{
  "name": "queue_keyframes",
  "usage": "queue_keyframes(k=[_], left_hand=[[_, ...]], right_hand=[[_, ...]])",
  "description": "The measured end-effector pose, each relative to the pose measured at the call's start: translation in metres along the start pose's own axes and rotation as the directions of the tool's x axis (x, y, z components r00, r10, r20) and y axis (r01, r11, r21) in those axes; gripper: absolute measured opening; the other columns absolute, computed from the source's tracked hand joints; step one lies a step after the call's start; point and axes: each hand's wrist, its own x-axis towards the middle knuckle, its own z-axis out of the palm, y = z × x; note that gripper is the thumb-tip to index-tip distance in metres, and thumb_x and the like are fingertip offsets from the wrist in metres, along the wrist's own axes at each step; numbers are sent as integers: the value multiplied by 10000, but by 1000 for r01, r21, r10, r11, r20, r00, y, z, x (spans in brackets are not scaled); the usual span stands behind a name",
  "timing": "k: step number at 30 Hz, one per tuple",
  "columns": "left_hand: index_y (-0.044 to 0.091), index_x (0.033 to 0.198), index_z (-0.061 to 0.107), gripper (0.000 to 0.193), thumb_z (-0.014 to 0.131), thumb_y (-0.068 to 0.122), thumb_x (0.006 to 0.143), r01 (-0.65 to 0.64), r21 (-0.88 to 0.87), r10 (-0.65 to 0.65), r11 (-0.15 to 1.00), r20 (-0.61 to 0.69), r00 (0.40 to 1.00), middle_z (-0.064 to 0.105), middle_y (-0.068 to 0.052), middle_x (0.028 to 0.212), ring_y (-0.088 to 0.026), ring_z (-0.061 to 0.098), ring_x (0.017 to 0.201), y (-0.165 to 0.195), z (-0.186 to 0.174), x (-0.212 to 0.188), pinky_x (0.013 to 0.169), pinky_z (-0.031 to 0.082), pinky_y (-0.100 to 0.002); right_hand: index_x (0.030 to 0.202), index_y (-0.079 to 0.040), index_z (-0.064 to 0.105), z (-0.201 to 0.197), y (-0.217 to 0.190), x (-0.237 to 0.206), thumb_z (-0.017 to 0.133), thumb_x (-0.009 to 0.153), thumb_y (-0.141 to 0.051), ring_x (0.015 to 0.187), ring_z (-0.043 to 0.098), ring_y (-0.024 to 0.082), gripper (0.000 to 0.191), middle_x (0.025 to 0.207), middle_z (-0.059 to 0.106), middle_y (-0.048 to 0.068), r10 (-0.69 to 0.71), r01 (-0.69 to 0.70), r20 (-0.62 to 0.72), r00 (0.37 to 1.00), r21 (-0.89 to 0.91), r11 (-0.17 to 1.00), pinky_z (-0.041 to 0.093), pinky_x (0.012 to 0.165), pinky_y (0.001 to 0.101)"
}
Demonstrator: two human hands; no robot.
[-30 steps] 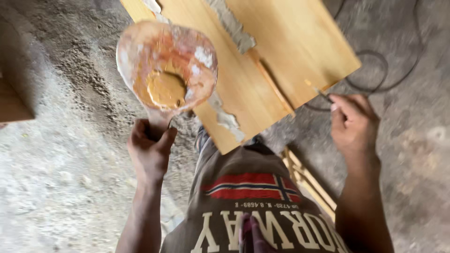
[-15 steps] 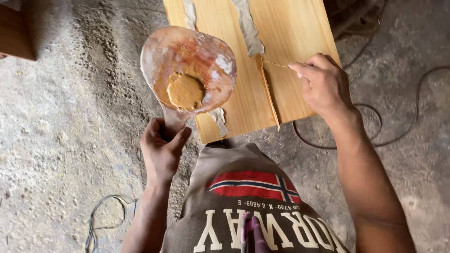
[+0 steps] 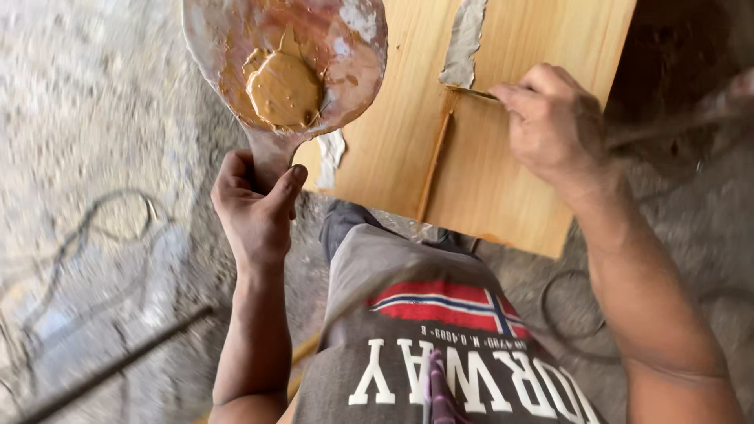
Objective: The person picks up a small knife and a ladle holding wood filler, then presses filler into cracks and seams along wooden boards, scraping and smoothing it along the joints. They wipe the surface, reposition the boards, and finally walk across the workshop handling a cable on the floor.
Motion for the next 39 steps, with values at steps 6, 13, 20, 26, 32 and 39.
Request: queue_keyframes(k=[6,13,20,26,32,39], left_hand=[[46,929,574,252,815,37,858,41,-169,-87,985,-271,959,606,17,721,-31,497,529,9,44,-109,464,394,-210],[43,944,584,251,817,44,850,126,-106,-162,986,-495,854,615,17,731,-23,513,553,-1,43,-218,481,412,-205],[42,926,601,237,811,58,818,260,-184,-318,948,-547,774,624,12,739,-36,507,551,-47,37,-262,473,407,-215],[29,923,618,242,833,65,820,205,-33,-191,978,-532,825,632,13,807,-32,550,701,-72,34,-264,614,472,-209],[39,921,593,260,823,76,805,254,-130,-284,959,-517,808,628,26,779,-30,556,686,-76,41,-271,618,475,-211],[33,950,601,250,822,53,834,109,-192,-211,975,-661,720,647,34,849,-17,565,750,-58,107,-273,665,478,-200]], right_hand=[[1095,-53,802,-15,41,23,669,994,-11,925,680,303,172,926,675,113,-190,188,27,981,77,979,562,804,417],[1116,-34,768,-55,48,14,693,986,0,839,669,302,154,970,693,157,-254,208,113,961,313,927,541,739,402],[1112,-69,793,-58,-4,-12,734,857,58,866,636,284,291,939,682,109,-592,576,20,806,211,790,539,702,376],[1247,-171,826,-47,-16,-12,743,946,42,927,616,242,378,1012,640,66,-699,695,39,714,84,714,541,798,335],[1238,-176,830,-19,-28,1,725,908,25,971,604,214,401,1075,626,55,-824,821,90,560,77,566,542,889,322],[1226,-209,819,8,-1,68,741,983,-7,981,601,211,325,1032,631,47,-910,896,92,403,160,413,555,880,320]])
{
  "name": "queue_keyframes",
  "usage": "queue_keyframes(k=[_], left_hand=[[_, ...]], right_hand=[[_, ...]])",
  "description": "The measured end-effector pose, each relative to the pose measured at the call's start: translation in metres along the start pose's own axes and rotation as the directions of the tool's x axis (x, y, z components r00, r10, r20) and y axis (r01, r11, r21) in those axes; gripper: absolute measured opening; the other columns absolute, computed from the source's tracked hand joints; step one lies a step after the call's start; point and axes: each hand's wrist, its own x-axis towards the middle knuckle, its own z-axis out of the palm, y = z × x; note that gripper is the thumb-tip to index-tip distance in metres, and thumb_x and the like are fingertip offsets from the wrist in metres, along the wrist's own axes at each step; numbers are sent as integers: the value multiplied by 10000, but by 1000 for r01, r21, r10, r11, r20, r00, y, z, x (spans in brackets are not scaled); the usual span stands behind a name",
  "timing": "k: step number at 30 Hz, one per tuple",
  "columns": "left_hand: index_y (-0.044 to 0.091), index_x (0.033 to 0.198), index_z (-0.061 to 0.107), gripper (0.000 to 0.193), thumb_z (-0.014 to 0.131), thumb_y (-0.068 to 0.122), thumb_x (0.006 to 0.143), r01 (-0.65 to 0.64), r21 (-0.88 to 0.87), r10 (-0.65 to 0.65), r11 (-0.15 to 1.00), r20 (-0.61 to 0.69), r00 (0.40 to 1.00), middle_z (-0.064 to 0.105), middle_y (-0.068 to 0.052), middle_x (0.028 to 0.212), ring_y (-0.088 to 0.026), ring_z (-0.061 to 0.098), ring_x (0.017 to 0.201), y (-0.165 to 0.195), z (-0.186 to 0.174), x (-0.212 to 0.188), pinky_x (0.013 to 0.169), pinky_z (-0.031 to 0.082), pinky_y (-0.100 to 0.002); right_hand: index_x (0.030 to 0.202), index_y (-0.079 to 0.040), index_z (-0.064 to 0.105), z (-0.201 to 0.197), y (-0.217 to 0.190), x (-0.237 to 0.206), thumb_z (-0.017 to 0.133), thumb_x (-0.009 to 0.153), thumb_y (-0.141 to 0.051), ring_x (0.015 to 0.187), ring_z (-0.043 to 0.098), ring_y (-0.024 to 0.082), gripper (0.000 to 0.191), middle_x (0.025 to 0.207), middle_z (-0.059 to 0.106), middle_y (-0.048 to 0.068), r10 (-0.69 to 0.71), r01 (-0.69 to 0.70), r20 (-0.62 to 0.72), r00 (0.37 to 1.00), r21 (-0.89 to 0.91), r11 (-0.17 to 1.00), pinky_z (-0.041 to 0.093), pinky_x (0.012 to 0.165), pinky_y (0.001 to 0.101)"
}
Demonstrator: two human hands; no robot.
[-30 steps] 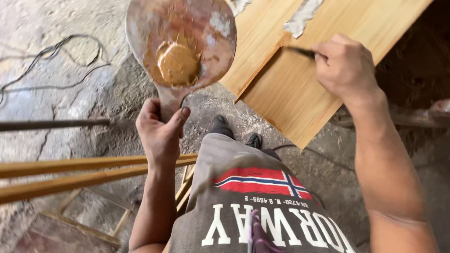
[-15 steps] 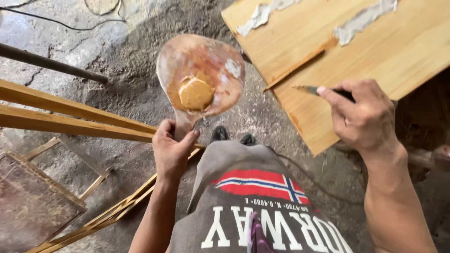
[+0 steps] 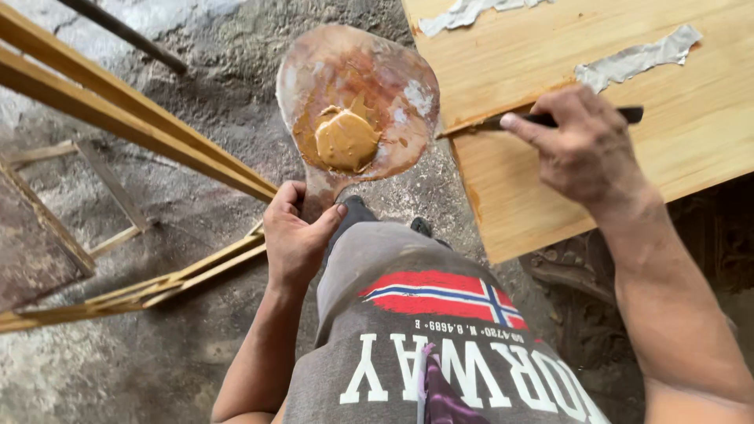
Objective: The person picks up a small knife and a ladle holding wood filler, then presses filler into cracks and seams along wooden boards, scraping and smoothing it along the joints. They wipe the surface, reposition the boards, and finally walk across the workshop handling a cable on the floor.
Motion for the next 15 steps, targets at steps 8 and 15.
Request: queue_keyframes(k=[8,15], left_hand=[[24,976,611,257,821,57,832,46,-78,-62,996,-219,974,662,11,795,-17,555,626,-4,36,-63,545,446,-191],[24,962,607,254,816,66,824,95,-135,-132,986,-304,943,631,17,738,-24,497,554,-14,22,-79,478,384,-203]], right_hand=[[1229,-277,805,9,66,-29,745,1018,-26,1059,619,199,333,1073,646,20,-42,42,6,999,70,997,572,944,303],[1251,-217,807,-6,50,-38,791,1007,-63,975,601,225,289,1039,622,61,41,-42,33,999,34,999,556,814,330]])
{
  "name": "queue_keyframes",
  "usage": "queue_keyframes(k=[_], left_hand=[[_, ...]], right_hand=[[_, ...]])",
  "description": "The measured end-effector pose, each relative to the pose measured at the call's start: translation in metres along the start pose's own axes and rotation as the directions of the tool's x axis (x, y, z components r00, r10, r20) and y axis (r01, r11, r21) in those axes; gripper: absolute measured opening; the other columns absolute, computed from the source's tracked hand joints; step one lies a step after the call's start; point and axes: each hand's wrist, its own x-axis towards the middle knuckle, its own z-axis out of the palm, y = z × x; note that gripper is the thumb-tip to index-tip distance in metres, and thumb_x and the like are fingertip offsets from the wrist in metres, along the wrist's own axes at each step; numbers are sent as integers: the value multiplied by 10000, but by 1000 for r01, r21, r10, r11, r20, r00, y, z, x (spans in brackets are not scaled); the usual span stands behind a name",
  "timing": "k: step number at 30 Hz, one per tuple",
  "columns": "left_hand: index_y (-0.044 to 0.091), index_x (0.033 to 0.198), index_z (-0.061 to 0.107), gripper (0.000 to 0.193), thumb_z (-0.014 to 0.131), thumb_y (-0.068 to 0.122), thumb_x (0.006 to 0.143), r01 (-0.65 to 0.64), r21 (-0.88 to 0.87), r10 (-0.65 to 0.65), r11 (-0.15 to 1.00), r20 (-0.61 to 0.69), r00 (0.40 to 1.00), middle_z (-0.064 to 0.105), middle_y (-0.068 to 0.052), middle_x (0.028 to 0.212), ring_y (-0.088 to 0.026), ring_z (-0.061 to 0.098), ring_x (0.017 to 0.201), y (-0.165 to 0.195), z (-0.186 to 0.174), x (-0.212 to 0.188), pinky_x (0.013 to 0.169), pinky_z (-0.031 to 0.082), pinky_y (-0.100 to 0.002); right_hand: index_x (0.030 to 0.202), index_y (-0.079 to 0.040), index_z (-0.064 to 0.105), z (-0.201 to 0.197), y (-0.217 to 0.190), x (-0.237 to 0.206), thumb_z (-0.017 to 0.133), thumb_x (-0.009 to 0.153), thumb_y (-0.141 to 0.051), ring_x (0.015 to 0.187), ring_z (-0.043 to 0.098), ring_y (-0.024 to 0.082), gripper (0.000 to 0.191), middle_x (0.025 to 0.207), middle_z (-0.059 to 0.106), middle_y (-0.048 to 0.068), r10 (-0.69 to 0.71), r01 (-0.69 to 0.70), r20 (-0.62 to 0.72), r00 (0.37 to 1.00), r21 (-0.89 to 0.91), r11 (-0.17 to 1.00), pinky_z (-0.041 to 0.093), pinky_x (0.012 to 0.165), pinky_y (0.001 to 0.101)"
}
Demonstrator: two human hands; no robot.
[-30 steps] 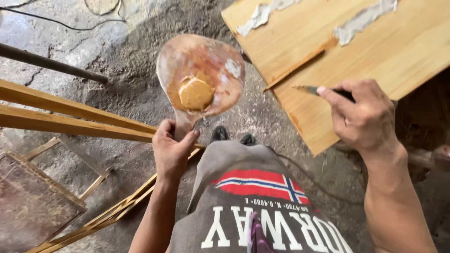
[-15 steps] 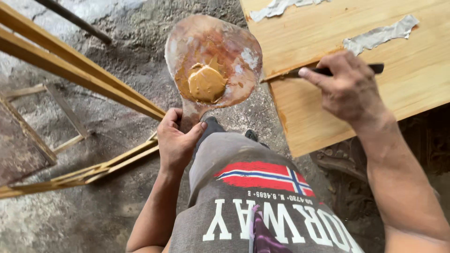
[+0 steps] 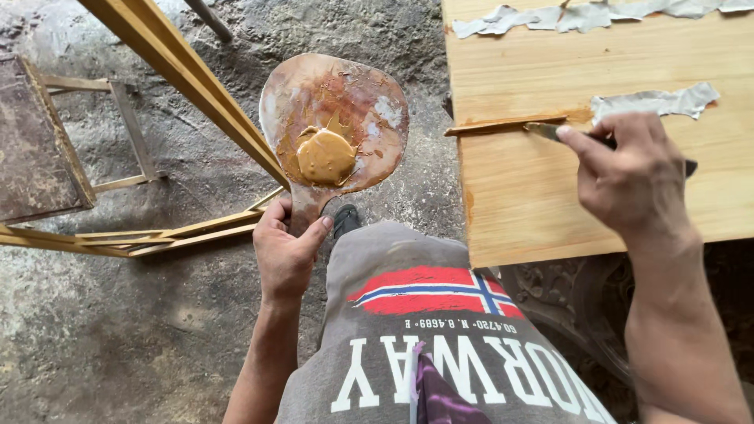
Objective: The person picks up a small knife and a ladle holding wood filler, then presses filler into cracks and seams along wooden boards, scraping and smoothing it along the joints. They wipe the surface, reposition the boards, and finally walk across the workshop handling a cable on the floor.
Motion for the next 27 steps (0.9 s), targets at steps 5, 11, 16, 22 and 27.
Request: queue_keyframes(k=[5,11,16,22,27], left_hand=[[19,974,626,244,822,75,840,-58,49,57,997,18,998,646,23,793,-7,526,637,5,-9,20,551,420,-189],[21,961,613,262,821,86,814,-39,111,29,993,85,996,639,27,776,-15,528,633,14,-3,45,553,437,-201],[20,970,611,258,813,67,817,-76,105,53,992,207,977,639,37,827,-11,546,712,15,-7,63,630,462,-192],[26,970,617,246,805,67,816,-29,107,1,994,251,968,655,33,824,-15,553,696,9,-15,79,624,460,-192],[24,979,620,239,803,64,831,-54,62,34,997,283,958,658,31,843,-8,554,707,9,-24,87,629,458,-183]], right_hand=[[1243,-206,819,-2,-47,12,744,876,27,1006,592,238,441,1061,601,58,-59,65,-68,996,86,994,571,822,362],[1263,-207,813,13,-50,29,730,885,26,955,588,230,451,1045,611,57,-50,53,-56,997,49,997,576,785,330],[1227,-237,826,15,-16,14,733,1012,-4,943,587,204,331,996,639,59,19,-19,3,1000,-53,998,556,742,283],[1172,-247,821,11,18,-13,735,1070,-19,977,574,182,264,988,635,41,149,-149,-2,989,-40,988,567,831,300],[1182,-181,809,-6,6,-30,769,1077,-78,899,508,212,153,946,606,69,292,-291,4,956,-55,955,481,737,318]])
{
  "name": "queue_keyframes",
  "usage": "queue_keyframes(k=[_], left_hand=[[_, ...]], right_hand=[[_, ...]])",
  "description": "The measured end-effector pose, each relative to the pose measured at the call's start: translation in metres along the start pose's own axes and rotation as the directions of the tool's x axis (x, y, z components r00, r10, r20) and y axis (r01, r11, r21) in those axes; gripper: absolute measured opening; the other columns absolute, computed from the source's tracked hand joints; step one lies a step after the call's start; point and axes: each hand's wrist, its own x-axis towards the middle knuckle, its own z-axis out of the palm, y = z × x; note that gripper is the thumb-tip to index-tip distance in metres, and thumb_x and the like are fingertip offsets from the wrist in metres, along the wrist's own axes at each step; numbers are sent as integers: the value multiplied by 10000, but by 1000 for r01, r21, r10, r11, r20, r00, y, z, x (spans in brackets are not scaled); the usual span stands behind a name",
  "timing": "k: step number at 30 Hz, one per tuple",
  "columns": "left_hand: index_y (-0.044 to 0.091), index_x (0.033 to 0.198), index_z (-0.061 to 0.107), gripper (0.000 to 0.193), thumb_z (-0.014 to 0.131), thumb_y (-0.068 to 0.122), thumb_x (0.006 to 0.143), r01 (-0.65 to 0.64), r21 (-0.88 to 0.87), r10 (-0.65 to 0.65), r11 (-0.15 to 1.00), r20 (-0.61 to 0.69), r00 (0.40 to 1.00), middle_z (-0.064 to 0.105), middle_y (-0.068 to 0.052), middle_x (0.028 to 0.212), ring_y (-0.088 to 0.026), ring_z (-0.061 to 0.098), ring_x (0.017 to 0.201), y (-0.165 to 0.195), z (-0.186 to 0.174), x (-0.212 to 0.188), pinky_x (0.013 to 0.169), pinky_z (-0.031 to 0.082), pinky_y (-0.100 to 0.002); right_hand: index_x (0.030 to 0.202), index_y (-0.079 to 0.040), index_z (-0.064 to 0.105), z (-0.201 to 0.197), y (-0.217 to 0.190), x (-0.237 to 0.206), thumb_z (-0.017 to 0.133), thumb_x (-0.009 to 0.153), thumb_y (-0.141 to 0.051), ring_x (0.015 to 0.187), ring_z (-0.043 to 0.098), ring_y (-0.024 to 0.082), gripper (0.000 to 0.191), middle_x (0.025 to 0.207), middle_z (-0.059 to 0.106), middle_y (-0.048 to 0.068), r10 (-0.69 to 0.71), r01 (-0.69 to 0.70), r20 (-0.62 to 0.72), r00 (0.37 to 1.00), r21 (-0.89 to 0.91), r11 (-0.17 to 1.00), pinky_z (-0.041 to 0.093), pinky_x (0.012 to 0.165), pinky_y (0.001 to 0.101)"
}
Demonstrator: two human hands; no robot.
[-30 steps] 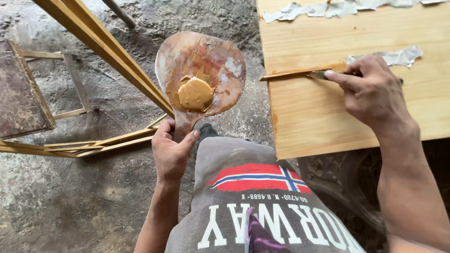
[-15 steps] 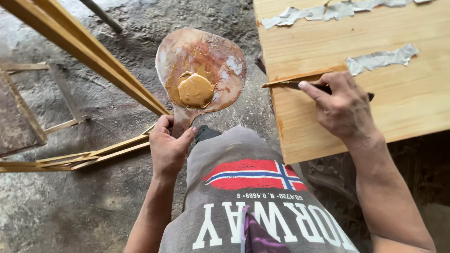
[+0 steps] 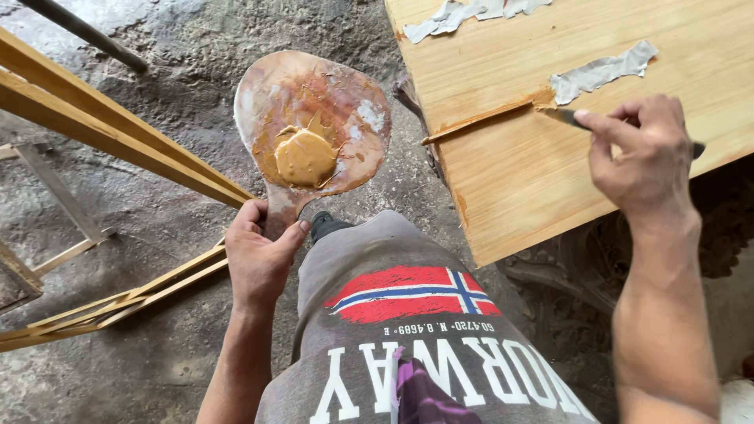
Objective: The person picks up a small knife and a ladle holding wood filler, then presses filler into cracks and seams along wooden boards, scraping and smoothing it along the joints. They wipe the surface, reposition the boards, and finally walk across the workshop handling a cable on the floor.
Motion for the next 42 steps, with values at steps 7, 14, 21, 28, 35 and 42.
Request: queue_keyframes(k=[7,14,21,28,35,42], left_hand=[[18,956,618,228,799,69,827,73,68,-72,995,-19,997,639,17,765,-23,540,609,6,-4,7,523,437,-203],[25,976,626,236,800,57,819,64,6,-65,998,51,997,666,16,791,-13,558,628,13,-1,14,545,440,-186],[30,984,630,240,806,68,825,71,31,-74,997,84,994,642,19,748,-13,525,580,21,2,19,503,406,-188],[25,980,611,253,805,57,820,64,-40,-60,997,97,993,637,10,736,-19,506,548,22,-4,14,477,385,-195],[11,988,609,248,796,45,829,113,-126,-98,986,124,988,645,-9,740,-29,510,532,15,-3,15,460,387,-199],[13,988,614,250,800,52,826,110,-81,-97,991,146,984,646,-3,746,-24,513,537,16,-2,18,464,394,-193]], right_hand=[[1226,-178,806,8,-48,-10,755,1073,-51,968,517,216,205,1005,588,70,-32,33,-70,997,24,999,502,823,331],[1231,-196,807,-4,-44,-6,755,1096,-64,980,536,203,196,1014,599,31,30,-42,-92,995,-129,991,502,874,312],[1182,-202,819,15,-22,16,733,1089,-33,982,551,178,212,997,608,30,-192,187,-63,979,-67,980,531,929,274],[1181,-167,829,0,-17,-8,730,1064,-21,961,546,228,212,953,610,70,120,-126,-114,986,-43,991,516,808,350],[1221,-56,776,8,-83,-22,685,1000,34,909,668,280,255,1018,653,136,378,-375,-129,917,46,926,561,794,403],[1208,3,753,10,-107,0,679,999,12,903,666,288,223,981,653,141,408,-420,-116,906,-113,900,564,744,392]])
